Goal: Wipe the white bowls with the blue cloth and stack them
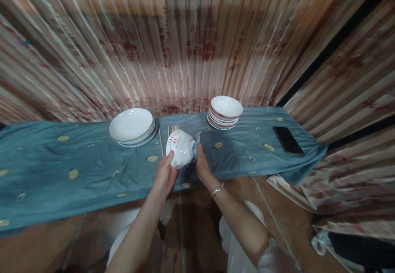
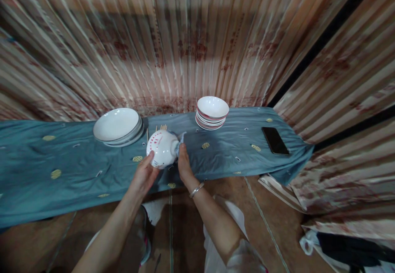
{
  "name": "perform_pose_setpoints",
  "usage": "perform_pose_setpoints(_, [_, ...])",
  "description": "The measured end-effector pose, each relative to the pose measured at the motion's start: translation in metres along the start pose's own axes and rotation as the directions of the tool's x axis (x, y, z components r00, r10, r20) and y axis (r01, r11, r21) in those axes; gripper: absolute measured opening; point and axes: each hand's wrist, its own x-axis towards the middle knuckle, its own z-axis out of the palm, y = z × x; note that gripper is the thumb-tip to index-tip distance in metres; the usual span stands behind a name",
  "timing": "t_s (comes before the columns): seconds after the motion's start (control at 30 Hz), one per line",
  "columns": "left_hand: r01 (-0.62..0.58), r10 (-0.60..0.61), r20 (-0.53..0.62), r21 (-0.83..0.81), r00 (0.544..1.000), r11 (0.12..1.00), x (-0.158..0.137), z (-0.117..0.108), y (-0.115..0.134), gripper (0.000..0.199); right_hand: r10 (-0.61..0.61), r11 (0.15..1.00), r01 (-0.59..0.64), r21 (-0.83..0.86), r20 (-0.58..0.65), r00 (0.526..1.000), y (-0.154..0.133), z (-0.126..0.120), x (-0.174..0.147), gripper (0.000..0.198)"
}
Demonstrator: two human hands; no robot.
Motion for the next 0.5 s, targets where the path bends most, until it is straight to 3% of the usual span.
perform_pose_setpoints(0.1, [0.040,-0.041,-0.018,-0.052,0.999,0.998,0.003,0.003,-0.001,0.040,0.042,0.998,-0.043,-0.050,-0.011,0.999,0.001,0.005,-0.011,0.071])
perform_pose_setpoints(0.23, [0.071,-0.074,-0.029,-0.097,0.997,0.993,0.006,0.008,-0.002,0.042,-0.036,0.968,0.039,-0.248,0.019,0.999,-0.001,0.009,-0.029,0.076])
perform_pose_setpoints(0.37, [0.051,-0.051,0.002,-0.092,0.999,0.994,0.008,0.012,-0.003,0.050,-0.143,0.835,0.183,-0.519,0.117,0.983,-0.002,0.009,-0.053,0.072])
perform_pose_setpoints(0.5, [0.051,-0.054,-0.032,-0.079,0.998,0.996,0.009,0.014,-0.004,0.048,-0.200,0.682,0.332,-0.652,0.269,0.942,-0.008,0.006,-0.074,0.070])
